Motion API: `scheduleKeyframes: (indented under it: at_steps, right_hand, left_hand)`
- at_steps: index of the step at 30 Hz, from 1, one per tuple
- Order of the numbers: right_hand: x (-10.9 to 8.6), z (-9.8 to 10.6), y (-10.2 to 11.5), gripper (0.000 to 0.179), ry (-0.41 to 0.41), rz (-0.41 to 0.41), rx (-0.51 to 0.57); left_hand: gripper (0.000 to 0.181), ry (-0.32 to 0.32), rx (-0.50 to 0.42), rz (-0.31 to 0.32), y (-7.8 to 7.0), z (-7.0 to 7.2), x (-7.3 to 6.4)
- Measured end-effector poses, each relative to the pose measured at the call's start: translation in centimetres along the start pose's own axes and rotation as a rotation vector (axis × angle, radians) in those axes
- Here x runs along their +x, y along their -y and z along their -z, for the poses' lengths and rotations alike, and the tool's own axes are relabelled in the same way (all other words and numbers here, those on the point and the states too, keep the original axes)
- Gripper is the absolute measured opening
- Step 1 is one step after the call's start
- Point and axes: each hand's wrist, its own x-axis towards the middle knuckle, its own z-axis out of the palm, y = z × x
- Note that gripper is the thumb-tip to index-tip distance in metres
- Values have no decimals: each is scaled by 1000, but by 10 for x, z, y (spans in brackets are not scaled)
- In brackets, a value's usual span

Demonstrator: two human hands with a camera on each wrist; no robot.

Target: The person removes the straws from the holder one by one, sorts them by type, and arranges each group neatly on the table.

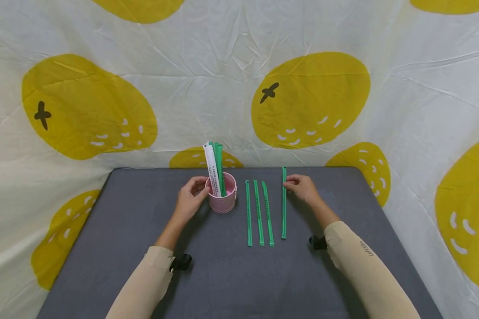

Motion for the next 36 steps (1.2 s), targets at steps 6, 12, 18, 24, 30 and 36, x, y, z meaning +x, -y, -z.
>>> scheduleKeyframes:
  at_steps: [6, 12, 18, 24, 30, 36]
  right_hand:
    - [0, -11, -3, 34, 38, 0, -8]
    - [0, -21, -2, 35, 62, -24, 3]
    - [0, -29, 0, 32, 66, -61, 16]
    - [-3, -34, -1, 28, 79, -83, 15]
    - [-6, -34, -2, 26, 67, -93, 7]
    - [-7, -34, 0, 26, 74, -84, 8]
  left_hand:
    - [38, 3, -11, -13, 0, 0, 1]
    - [38, -1, -23, -14, 0, 0, 1]
    - [38, -4, -15, -23, 1, -1, 0]
    - [37, -4, -16, -20, 2, -1, 0]
    - [38, -2, -17, -16, 2, -1, 0]
    - [38, 0, -16, -4, 0, 0, 0]
